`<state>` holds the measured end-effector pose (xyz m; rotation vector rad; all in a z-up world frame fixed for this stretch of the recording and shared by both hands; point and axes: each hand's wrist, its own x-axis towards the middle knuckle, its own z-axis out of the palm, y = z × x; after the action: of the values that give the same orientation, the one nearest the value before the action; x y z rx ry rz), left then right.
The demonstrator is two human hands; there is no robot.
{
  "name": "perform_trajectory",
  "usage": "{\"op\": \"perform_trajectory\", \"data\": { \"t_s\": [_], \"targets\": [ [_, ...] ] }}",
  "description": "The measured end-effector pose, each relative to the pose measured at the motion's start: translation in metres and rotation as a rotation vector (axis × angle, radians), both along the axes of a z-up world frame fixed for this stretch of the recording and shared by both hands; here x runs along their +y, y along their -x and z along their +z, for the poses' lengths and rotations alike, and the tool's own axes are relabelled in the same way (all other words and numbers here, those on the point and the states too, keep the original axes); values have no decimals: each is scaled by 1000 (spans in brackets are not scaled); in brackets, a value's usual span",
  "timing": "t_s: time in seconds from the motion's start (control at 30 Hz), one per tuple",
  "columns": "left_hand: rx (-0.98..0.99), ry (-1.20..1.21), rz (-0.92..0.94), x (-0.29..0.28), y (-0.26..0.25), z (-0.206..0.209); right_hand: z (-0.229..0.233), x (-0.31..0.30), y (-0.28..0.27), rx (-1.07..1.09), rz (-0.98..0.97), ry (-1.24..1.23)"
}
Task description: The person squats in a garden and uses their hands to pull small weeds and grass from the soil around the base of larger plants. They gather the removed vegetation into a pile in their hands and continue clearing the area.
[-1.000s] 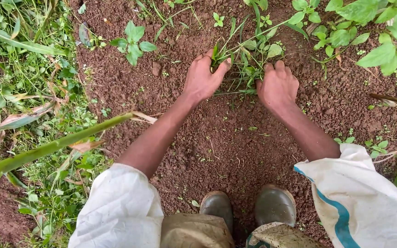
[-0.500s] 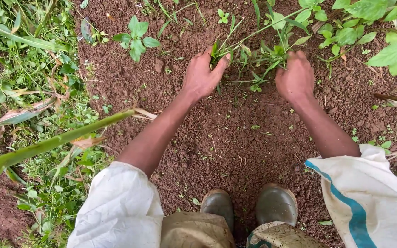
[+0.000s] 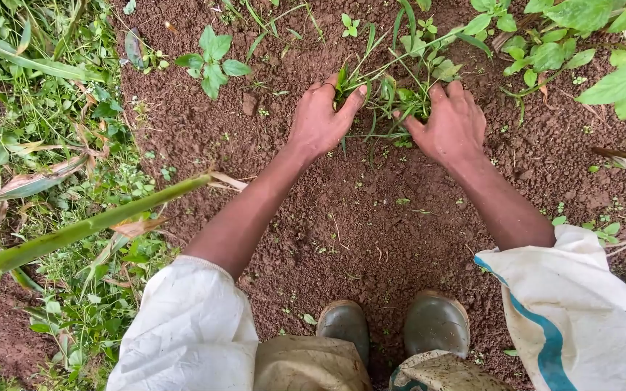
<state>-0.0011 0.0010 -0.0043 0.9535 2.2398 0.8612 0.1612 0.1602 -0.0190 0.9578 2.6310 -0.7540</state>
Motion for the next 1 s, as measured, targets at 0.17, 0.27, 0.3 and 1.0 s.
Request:
{"op": "perform_trajectory", "data": {
  "t_s": [0.17, 0.27, 0.3, 1.0],
  "targets": [
    [-8, 7, 3, 1, -1, 10, -44, 4, -9, -9, 44, -83],
    [-16, 30, 5, 3, 1, 7, -37, 3, -3, -32, 56, -101],
    [-22, 42, 6, 3, 1, 6, -31, 3, -1, -52, 60, -110],
    [-102, 207, 38, 8, 10, -11, 33, 16, -6, -91, -26, 282]
  ]
}}
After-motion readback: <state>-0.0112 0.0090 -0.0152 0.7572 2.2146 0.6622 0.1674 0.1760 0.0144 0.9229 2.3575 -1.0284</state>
